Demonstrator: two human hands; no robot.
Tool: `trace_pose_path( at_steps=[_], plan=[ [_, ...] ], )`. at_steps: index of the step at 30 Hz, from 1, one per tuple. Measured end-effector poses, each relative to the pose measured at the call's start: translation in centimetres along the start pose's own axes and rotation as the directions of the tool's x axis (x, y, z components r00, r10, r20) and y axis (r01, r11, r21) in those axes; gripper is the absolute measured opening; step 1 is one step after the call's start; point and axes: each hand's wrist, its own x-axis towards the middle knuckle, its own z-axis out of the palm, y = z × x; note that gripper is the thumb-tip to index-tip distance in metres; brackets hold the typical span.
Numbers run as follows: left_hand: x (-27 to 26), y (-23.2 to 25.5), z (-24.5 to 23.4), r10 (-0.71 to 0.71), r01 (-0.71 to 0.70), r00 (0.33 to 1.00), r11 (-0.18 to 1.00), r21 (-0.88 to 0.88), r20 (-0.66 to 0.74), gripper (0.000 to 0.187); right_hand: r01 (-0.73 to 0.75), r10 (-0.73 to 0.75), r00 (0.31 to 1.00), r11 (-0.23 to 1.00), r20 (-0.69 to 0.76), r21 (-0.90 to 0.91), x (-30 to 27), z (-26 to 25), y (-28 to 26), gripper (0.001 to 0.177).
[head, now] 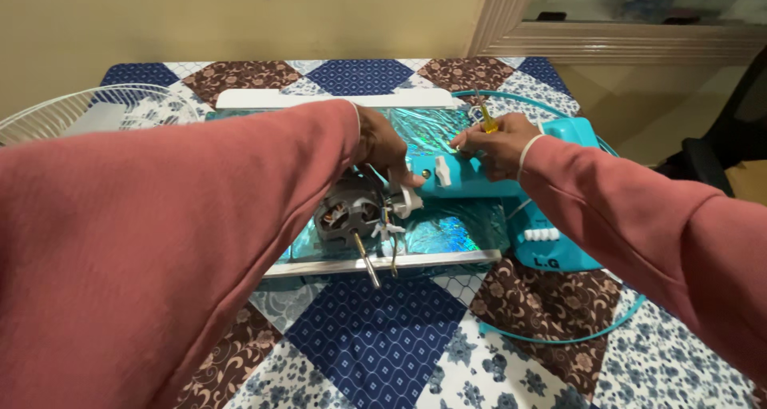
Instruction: The person uses a screwdriver to remove screws from a fan motor and a teal appliance base, then reassembles the motor into the base and tightens the screws. The person also briefly handles a fan cage and a blue plastic part.
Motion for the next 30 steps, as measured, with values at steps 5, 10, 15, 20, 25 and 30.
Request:
trace_pose_path(
  at_steps=[5,10,15,20,25,30],
  plan=[
    [0.0,0.2,-0.9,0.008,0.038,0.969,0.983,-0.182,0.246,0.047,-0.011,-0.009,0.993,0.986,0.118,0.167,-1.4,-0.7,1.1,0.021],
    [-1.4,0.8,-0.4,-0.075,0.160,0.966,0.926,-0.342,0.248,0.032,0.126,-0.136,0.990,0.965,-0.024,-0.231,-1.6,-0.4,0.6,0.017],
    [-2.3,0.7,-0.3,0.012,0.001,0.993,0.995,-0.103,0.120,0.040,0.392,-0.407,0.910,0.780,0.080,-0.488,0.4,0.6,-1.0,0.015],
    [-1.2,0.5,-0.5,-0.031,0.133,0.955,0.933,-0.333,0.295,0.034,0.443,-0.412,0.880,0.530,0.237,-0.723,3.9,2.4,-1.5,0.017],
    [0.7,0.5,-0.7,0.011,0.257,0.856,0.859,-0.443,0.517,0.024,0.376,-0.233,0.927,0.575,0.295,-0.727,7.4,2.9,-1.0,0.018],
    [1.8,0.2,-1.1,0.050,0.173,0.892,0.881,-0.441,0.449,0.018,0.407,-0.330,0.913,0.773,0.240,-0.486,7.4,2.5,-1.0,0.023]
  ],
)
